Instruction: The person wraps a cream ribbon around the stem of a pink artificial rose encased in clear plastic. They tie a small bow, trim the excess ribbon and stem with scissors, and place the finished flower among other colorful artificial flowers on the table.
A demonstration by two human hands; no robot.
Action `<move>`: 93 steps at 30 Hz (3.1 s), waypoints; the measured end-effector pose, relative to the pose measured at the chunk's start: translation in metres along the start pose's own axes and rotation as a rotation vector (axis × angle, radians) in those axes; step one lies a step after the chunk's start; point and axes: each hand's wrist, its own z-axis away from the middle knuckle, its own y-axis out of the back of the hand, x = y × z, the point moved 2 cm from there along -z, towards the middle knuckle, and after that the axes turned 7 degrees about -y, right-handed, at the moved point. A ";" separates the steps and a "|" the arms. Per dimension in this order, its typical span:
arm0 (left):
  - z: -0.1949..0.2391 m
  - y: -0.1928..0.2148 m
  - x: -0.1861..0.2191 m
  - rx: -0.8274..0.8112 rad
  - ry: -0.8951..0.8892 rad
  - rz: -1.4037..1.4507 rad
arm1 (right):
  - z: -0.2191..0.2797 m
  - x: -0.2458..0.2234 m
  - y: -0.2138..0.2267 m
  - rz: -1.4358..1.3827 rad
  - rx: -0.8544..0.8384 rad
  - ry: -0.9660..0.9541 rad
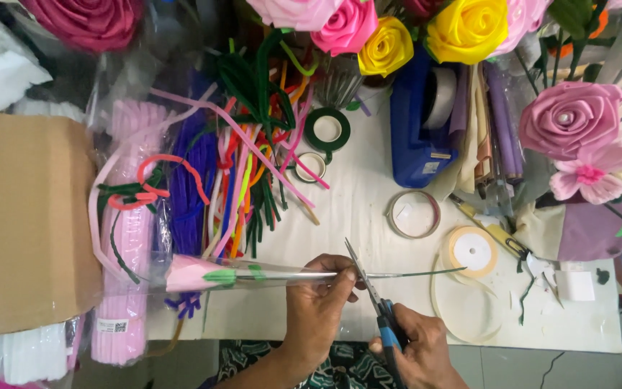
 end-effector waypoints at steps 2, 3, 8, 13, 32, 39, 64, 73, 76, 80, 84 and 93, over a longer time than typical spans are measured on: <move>-0.002 -0.002 0.002 0.009 -0.006 -0.005 | -0.004 -0.002 -0.001 -0.016 0.015 0.035; -0.002 -0.002 0.002 0.024 -0.001 -0.011 | -0.004 -0.004 -0.001 -0.030 0.022 0.062; -0.004 -0.001 0.002 0.006 -0.009 0.034 | -0.007 -0.004 -0.002 0.000 0.052 0.090; -0.004 0.002 -0.005 -0.009 0.005 0.055 | -0.008 -0.018 0.000 -0.066 0.095 0.203; -0.003 -0.003 -0.009 -0.028 0.013 -0.060 | -0.010 -0.016 0.006 -0.057 0.089 0.125; -0.004 -0.003 -0.012 -0.020 0.035 -0.074 | -0.009 -0.011 0.006 -0.060 0.098 0.144; -0.016 0.042 0.014 -0.607 0.098 -0.219 | -0.125 -0.030 0.074 0.785 -0.112 -0.387; -0.047 0.043 0.001 -0.773 0.019 -0.140 | -0.173 -0.017 0.048 1.048 -0.063 -0.362; -0.052 0.040 0.001 -0.818 0.063 -0.148 | -0.175 -0.014 0.054 1.026 -0.117 -0.345; -0.054 0.032 0.007 -0.868 0.084 -0.123 | -0.158 -0.049 0.074 0.908 -0.190 -0.307; -0.058 0.024 0.012 -0.921 0.078 -0.111 | -0.121 -0.068 0.093 0.742 0.049 -0.193; -0.080 0.016 -0.008 -0.837 0.064 0.017 | -0.052 -0.047 0.032 -0.484 -0.481 -0.064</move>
